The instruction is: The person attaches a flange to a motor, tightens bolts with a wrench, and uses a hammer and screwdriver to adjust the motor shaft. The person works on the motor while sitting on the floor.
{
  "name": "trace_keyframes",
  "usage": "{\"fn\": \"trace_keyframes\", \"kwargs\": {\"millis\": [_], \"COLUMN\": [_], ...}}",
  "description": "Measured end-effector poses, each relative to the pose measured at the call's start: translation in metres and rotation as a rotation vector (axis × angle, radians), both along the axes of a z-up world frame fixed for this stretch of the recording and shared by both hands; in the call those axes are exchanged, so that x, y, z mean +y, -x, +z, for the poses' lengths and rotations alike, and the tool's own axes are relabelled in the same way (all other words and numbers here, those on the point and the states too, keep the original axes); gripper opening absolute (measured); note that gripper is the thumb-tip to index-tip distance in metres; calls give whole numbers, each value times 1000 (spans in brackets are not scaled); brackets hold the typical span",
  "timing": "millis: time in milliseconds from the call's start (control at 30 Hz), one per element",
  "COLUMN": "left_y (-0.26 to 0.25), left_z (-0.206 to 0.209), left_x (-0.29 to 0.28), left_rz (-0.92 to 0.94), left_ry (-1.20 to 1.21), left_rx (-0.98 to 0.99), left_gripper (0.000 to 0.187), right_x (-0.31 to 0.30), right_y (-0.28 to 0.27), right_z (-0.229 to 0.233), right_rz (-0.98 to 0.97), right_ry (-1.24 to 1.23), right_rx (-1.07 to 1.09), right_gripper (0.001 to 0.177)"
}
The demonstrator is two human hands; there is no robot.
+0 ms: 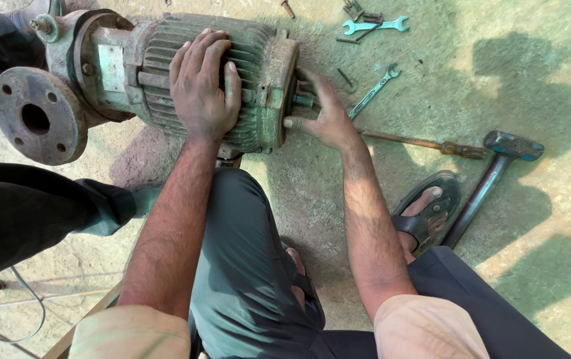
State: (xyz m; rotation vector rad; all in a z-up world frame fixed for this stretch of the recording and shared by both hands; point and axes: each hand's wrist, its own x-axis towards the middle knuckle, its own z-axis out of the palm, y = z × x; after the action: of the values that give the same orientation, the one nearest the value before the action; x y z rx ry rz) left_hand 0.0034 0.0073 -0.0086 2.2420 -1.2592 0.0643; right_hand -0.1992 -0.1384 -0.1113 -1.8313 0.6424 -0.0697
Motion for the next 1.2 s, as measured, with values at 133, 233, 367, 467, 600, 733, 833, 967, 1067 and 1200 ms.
{"fn": "trace_keyframes", "kwargs": {"millis": [133,233,367,467,600,733,833,967,1067,1200], "left_y": [0,-1,1,0,0,-1,-3,-6,-6,-5], "left_z": [-2,-2,-2,-1,-1,-5,-8,-10,-9,-12], "left_x": [-2,0,-1,-1,-1,2,3,-1,2,4], "left_rz": [-7,-7,-7,-5,-2,-3,-5,-14,-22,-26], "left_ry": [3,2,2,-1,-6,-10,-19,-32,-29,-17], "left_rx": [-19,-12,-8,-2,-26,-12,-32,-41,-19,-33], "left_gripper": [27,28,28,28,29,29,30,32,32,32], "right_x": [-5,-11,-16,-16,-16,-26,-41,-62,-82,-115], "right_y": [-4,-8,-11,-14,-8,27,64,101,108,117], "right_z": [-13,-25,-41,-49,-46,-31,-21,-19,-27,-40], "right_rz": [-41,-77,-75,-74,-107,-278,-390,-325,-493,-921], "right_ry": [-120,-217,-264,-282,-340,-526,-542,-378,-606,-664], "right_rx": [52,52,10,-36,-127,-205,-230,18,-220,-657], "right_gripper": [113,120,130,134,112,93,81,60,45,35]}}
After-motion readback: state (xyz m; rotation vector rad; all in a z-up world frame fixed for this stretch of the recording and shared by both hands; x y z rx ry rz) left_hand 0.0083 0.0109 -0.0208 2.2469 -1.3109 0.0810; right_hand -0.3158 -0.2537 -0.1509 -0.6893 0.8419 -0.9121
